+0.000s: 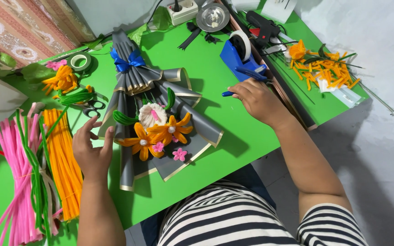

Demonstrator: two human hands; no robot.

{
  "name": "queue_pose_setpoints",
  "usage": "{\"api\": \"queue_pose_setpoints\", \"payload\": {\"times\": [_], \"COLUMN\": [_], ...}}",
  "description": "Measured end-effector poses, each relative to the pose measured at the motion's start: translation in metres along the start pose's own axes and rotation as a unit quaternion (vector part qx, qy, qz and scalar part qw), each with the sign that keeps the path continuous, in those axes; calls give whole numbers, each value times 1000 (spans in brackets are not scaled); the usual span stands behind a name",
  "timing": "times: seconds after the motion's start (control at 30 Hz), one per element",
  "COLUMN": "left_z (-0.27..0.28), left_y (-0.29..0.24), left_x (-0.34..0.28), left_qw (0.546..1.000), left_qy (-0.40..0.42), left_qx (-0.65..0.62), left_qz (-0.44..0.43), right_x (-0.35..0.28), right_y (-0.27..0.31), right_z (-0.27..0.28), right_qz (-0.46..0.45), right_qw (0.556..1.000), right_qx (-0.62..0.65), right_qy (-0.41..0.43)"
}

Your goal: The person arranges a bouquet of artificial flowers wrapped in grey paper on a green table. They use wire cutters to trim green stems and adjust the placement of the flowers and the wrapping paper. Finally, they secure the arrangement with a blue ribbon.

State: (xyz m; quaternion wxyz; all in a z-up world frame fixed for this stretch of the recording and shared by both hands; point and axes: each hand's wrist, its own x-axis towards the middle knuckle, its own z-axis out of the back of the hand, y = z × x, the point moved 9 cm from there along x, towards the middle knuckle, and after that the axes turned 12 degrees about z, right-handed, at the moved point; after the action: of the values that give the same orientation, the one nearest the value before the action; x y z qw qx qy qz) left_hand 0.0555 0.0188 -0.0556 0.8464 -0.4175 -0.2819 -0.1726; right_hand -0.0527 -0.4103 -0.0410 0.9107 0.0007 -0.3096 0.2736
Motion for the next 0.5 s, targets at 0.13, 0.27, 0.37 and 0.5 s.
{"api": "queue_pose_setpoints", "payload": {"times": [0.13,0.27,0.37,0.5], "left_z": [8,9,-3,-32], "left_y": [-28,-62,-65,-50], "left_x": [-1,-3,-10,-27], "left_qw": [997,993,994,993], "left_qy": [-33,-35,-3,27], "left_qx": [63,78,69,61], "left_qz": [-42,-75,-88,-100], "right_x": [14,36,56,79], "right_y": [7,21,39,59], "right_z": [-8,-9,-3,0], "right_qz": [1,2,5,39], "right_qw": [1000,998,994,991], "right_qx": [13,44,64,71], "right_qy": [-16,-53,-85,-110]}}
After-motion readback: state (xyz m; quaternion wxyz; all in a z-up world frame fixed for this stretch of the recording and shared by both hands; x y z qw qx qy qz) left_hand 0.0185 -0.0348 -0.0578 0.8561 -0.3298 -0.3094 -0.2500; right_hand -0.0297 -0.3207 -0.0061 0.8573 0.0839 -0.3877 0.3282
